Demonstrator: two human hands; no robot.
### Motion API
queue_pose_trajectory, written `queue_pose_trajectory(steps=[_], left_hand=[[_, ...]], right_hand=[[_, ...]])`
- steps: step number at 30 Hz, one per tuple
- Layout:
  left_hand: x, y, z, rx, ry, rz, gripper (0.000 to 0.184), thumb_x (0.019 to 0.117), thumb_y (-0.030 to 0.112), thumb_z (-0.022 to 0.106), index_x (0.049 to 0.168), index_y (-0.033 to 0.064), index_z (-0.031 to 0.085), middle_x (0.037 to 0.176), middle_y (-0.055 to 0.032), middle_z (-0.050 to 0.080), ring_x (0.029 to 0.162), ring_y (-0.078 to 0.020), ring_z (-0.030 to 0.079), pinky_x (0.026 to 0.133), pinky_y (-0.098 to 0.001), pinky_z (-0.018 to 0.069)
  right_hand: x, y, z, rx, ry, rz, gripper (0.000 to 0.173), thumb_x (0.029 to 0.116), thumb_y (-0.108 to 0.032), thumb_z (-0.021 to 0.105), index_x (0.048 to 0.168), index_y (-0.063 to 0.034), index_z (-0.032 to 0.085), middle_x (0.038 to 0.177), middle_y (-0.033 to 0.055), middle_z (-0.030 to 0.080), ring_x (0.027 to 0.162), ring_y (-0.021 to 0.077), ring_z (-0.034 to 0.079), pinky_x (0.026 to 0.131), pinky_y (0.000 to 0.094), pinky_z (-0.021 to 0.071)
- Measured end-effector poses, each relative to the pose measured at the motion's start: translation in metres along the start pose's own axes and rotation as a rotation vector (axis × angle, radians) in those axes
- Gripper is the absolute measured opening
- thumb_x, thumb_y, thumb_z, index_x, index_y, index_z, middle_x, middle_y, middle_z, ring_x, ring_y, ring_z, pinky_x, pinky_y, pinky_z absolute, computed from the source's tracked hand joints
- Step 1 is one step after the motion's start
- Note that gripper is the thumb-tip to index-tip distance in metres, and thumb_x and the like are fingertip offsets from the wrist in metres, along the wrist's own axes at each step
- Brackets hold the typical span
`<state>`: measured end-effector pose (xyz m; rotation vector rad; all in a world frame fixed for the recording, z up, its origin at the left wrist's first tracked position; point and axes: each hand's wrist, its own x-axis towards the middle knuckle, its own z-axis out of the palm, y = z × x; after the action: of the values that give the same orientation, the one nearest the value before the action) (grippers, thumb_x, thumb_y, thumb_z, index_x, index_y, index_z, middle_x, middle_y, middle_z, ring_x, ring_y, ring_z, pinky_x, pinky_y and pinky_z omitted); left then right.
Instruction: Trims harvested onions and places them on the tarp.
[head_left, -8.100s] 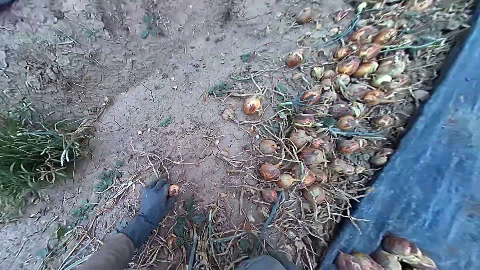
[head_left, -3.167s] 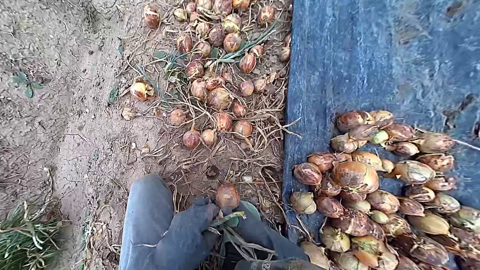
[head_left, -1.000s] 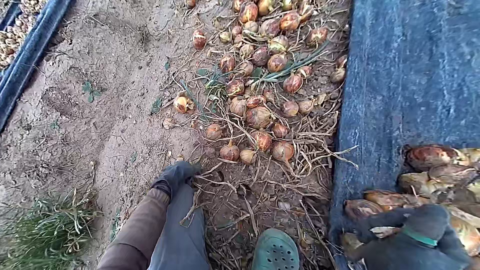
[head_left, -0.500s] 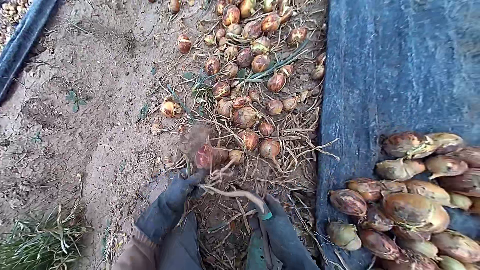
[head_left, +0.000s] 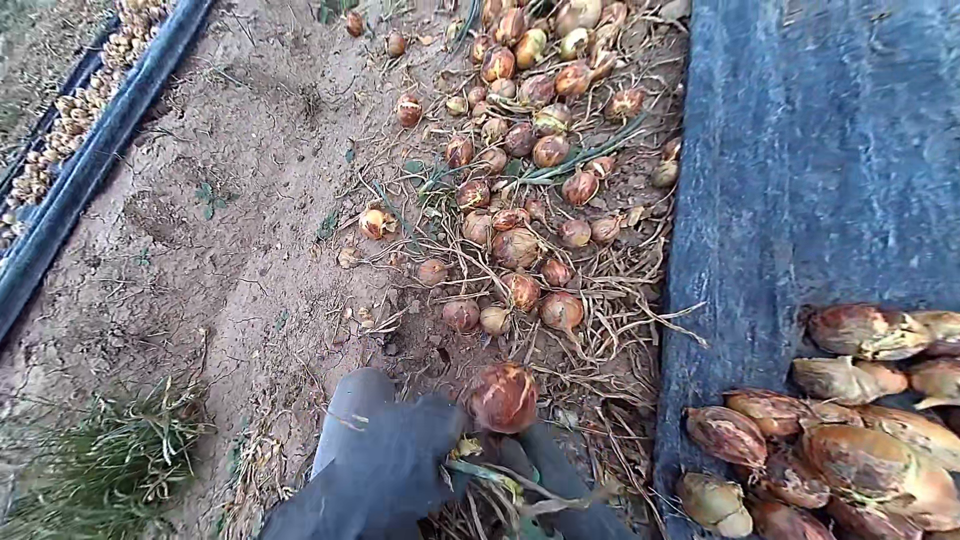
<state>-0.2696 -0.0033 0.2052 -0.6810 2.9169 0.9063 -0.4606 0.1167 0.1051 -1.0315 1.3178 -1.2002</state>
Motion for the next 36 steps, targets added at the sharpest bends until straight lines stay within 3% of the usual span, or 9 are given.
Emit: queue_pose_trajectory(steps=[3, 6, 9, 11, 13, 15, 19, 31, 36], left_hand=[[0.007, 0.012, 0.023, 0.107, -0.309, -0.159, 0.039, 0.0899, 0.043, 0.066, 0.113, 0.0128, 0.065, 0.109, -0.0129, 0.07, 0.098, -0.0371, 0.07, 0.069, -0.0611, 0.0551], [0.015, -0.005, 0.021, 0.18, -0.307, -0.408, 0.045, 0.0859, 0.047, 0.068, 0.117, 0.015, 0.067, 0.106, -0.0131, 0.071, 0.098, -0.0385, 0.069, 0.074, -0.0649, 0.055], [0.021, -0.063, 0.001, 0.082, -0.098, -0.951, 0.037, 0.1006, 0.046, 0.055, 0.113, 0.0159, 0.071, 0.107, -0.0103, 0.072, 0.102, -0.0293, 0.07, 0.087, -0.0554, 0.056], [0.02, -0.137, 0.008, -0.192, 0.11, -1.308, 0.046, 0.1026, 0.052, 0.052, 0.11, 0.0115, 0.072, 0.097, -0.0102, 0.074, 0.086, -0.0252, 0.072, 0.075, -0.0506, 0.0591], [0.018, -0.201, 0.027, -0.72, 0.295, -1.458, 0.049, 0.1017, 0.057, 0.052, 0.103, 0.0106, 0.067, 0.07, -0.0061, 0.062, 0.052, -0.0165, 0.056, 0.047, -0.0338, 0.048], [0.021, -0.232, 0.038, -1.145, 0.301, -1.464, 0.051, 0.0997, 0.064, 0.05, 0.101, 0.014, 0.061, 0.062, -0.0024, 0.053, 0.044, -0.0115, 0.046, 0.039, -0.0267, 0.0402], [0.023, -0.238, 0.044, -1.389, 0.423, -1.404, 0.031, 0.1049, 0.041, 0.047, 0.09, 0.0144, 0.053, 0.06, 0.0001, 0.049, 0.042, -0.0067, 0.041, 0.037, -0.02, 0.0342], [0.04, -0.243, 0.054, -1.254, 0.686, -1.597, 0.026, 0.0981, 0.038, 0.063, 0.096, 0.0122, 0.06, 0.063, -0.0032, 0.049, 0.042, -0.0111, 0.039, 0.037, -0.0257, 0.0352], [0.035, -0.237, -0.008, -1.289, 0.728, -1.36, 0.026, 0.0999, 0.039, 0.059, 0.092, 0.0139, 0.06, 0.06, -0.0004, 0.048, 0.04, -0.0088, 0.039, 0.036, -0.024, 0.0359]], right_hand=[[-0.001, -0.021, 0.005, 0.076, -0.005, -0.008, 0.068, 0.0846, -0.068, 0.071, 0.112, -0.0058, 0.069, 0.1, 0.0007, 0.074, 0.096, 0.0065, 0.071, 0.09, 0.0315, 0.0602], [-0.009, -0.014, -0.001, -0.021, 0.136, -0.015, 0.045, 0.0863, -0.049, 0.078, 0.112, -0.0124, 0.073, 0.097, -0.003, 0.075, 0.089, 0.0062, 0.072, 0.083, 0.0315, 0.0616], [-0.004, 0.014, -0.032, 0.239, 0.453, -0.216, 0.032, 0.0975, -0.047, 0.067, 0.099, -0.015, 0.067, 0.068, -0.0015, 0.06, 0.053, 0.0108, 0.058, 0.048, 0.0311, 0.0535], [-0.001, 0.011, -0.061, 0.426, 0.632, -0.169, 0.041, 0.1053, -0.054, 0.045, 0.092, -0.0199, 0.063, 0.053, -0.0059, 0.047, 0.039, 0.01, 0.046, 0.036, 0.0282, 0.0436], [0.0, 0.01, -0.079, 0.395, 0.683, -0.14, 0.045, 0.1077, -0.054, 0.035, 0.097, -0.0203, 0.063, 0.053, -0.0064, 0.047, 0.038, 0.0101, 0.046, 0.035, 0.0277, 0.0439], [-0.003, 0.009, -0.072, 0.358, 0.648, -0.05, 0.042, 0.1081, -0.05, 0.037, 0.099, -0.0184, 0.062, 0.055, -0.006, 0.047, 0.04, 0.0097, 0.046, 0.036, 0.0262, 0.0439], [-0.008, 0.023, -0.039, 0.485, 0.518, 0.169, 0.036, 0.1075, -0.043, 0.046, 0.1, -0.0131, 0.065, 0.056, -0.0016, 0.049, 0.04, 0.0128, 0.049, 0.036, 0.0283, 0.0475], [0.025, 0.008, -0.002, 0.316, 0.567, 0.516, 0.041, 0.1063, -0.043, 0.05, 0.103, -0.005, 0.063, 0.056, 0.0041, 0.049, 0.04, 0.0164, 0.049, 0.035, 0.0309, 0.0465], [0.043, 0.01, 0.003, 0.185, 0.46, 0.576, 0.044, 0.1025, -0.05, 0.055, 0.104, -0.0073, 0.064, 0.06, 0.0062, 0.052, 0.044, 0.0181, 0.052, 0.039, 0.0321, 0.049]])
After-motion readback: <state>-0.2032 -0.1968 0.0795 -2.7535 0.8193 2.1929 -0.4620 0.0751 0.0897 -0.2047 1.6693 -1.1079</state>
